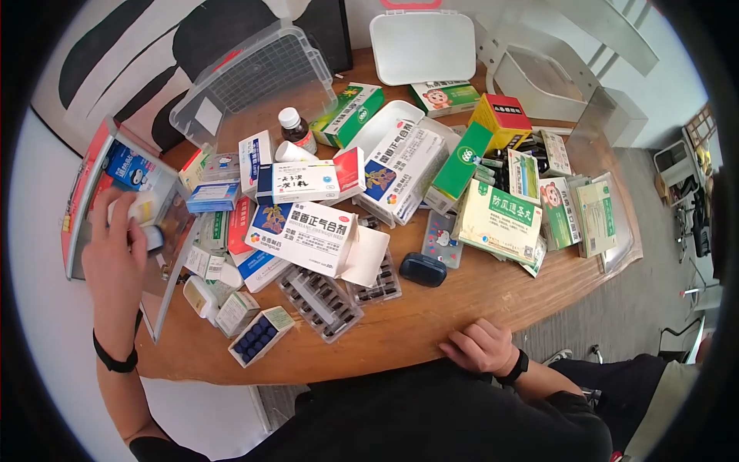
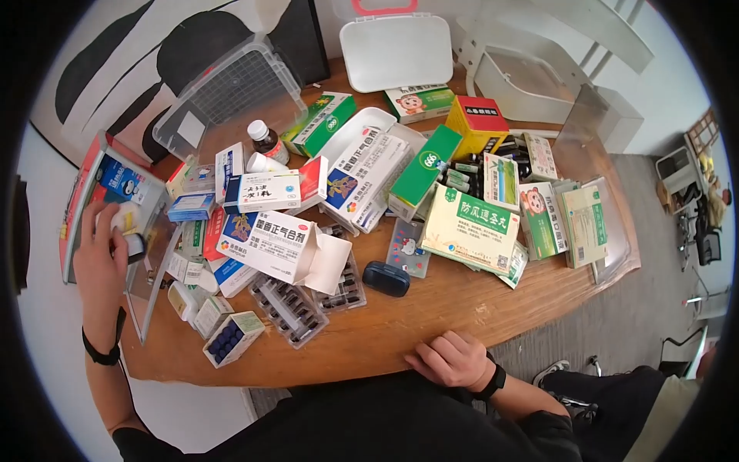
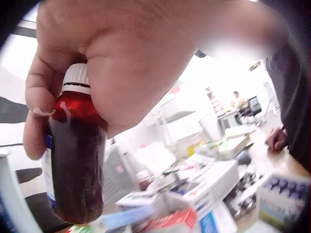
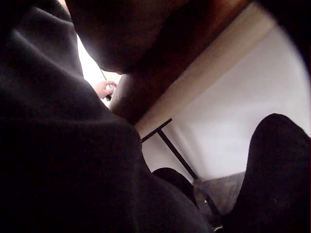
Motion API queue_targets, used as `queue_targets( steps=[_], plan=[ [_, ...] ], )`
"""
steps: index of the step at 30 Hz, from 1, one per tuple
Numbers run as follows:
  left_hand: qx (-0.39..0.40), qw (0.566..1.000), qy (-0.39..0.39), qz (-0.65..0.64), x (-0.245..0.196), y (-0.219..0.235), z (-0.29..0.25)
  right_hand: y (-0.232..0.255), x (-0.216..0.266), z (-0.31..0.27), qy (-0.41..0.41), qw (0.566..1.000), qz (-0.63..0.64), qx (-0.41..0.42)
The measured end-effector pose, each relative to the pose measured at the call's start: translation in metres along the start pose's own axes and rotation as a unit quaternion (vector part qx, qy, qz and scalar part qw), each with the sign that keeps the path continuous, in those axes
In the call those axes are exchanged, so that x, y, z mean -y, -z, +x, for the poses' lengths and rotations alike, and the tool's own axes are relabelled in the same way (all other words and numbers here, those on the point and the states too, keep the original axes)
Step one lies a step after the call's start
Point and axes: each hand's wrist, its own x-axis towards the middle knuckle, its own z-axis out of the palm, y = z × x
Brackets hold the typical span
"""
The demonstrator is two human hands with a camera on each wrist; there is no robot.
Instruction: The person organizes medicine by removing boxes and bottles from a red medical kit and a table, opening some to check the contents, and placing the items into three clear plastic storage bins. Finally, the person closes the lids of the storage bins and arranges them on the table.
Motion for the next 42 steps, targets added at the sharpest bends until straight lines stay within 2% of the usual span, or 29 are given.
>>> queue_targets(
  steps=[1,3,5,7,9,11,13,15,19,21,24,28,33,35,38,42],
  plan=[
    [-0.023,0.993,-0.051,-0.104,-0.028,0.018,0.013,0.001,0.000,0.000,-0.003,1.000,0.000,0.000],
    [0.029,0.960,-0.090,-0.264,-0.084,0.051,0.039,0.001,-0.001,-0.001,0.002,1.000,0.001,0.001],
    [0.063,0.920,-0.185,-0.341,-0.131,0.060,0.062,0.002,-0.001,-0.001,0.005,1.000,0.000,-0.001],
    [0.115,0.870,-0.294,-0.378,-0.176,0.055,0.084,0.003,-0.002,-0.001,0.007,1.000,-0.002,-0.004],
    [0.096,0.810,-0.376,-0.439,-0.223,0.027,0.099,0.004,-0.002,0.000,0.002,1.000,0.022,-0.010],
    [0.082,0.787,-0.435,-0.431,-0.254,0.011,0.105,0.008,-0.006,0.001,-0.018,0.998,0.061,0.005],
    [0.086,0.790,-0.460,-0.396,-0.268,0.003,0.109,0.012,-0.008,0.001,-0.038,0.993,0.105,0.022],
    [0.081,0.791,-0.486,-0.363,-0.276,-0.009,0.113,0.016,-0.009,0.002,-0.090,0.983,0.155,0.040],
    [0.088,0.783,-0.497,-0.364,-0.283,-0.026,0.114,0.024,-0.010,0.014,-0.099,0.979,0.171,0.053],
    [0.107,0.764,-0.529,-0.355,-0.284,-0.032,0.115,0.025,-0.012,0.020,-0.124,0.973,0.174,0.085],
    [0.113,0.759,-0.550,-0.329,-0.286,-0.038,0.112,0.024,-0.014,0.035,-0.136,0.975,0.155,0.082],
    [0.124,0.757,-0.552,-0.327,-0.285,-0.032,0.112,0.020,-0.013,0.049,-0.161,0.975,0.137,0.074],
    [0.132,0.779,-0.531,-0.306,-0.275,-0.016,0.108,0.015,-0.010,0.055,-0.180,0.973,0.114,0.091],
    [0.113,0.774,-0.533,-0.322,-0.275,-0.016,0.105,0.016,-0.008,0.052,-0.179,0.976,0.094,0.080],
    [0.050,0.782,-0.528,-0.327,-0.253,-0.014,0.087,0.007,-0.007,0.052,-0.176,0.979,0.090,0.054],
    [0.034,0.819,-0.472,-0.325,-0.209,0.004,0.052,0.008,-0.001,0.052,-0.233,0.961,0.124,0.084]
  ],
)
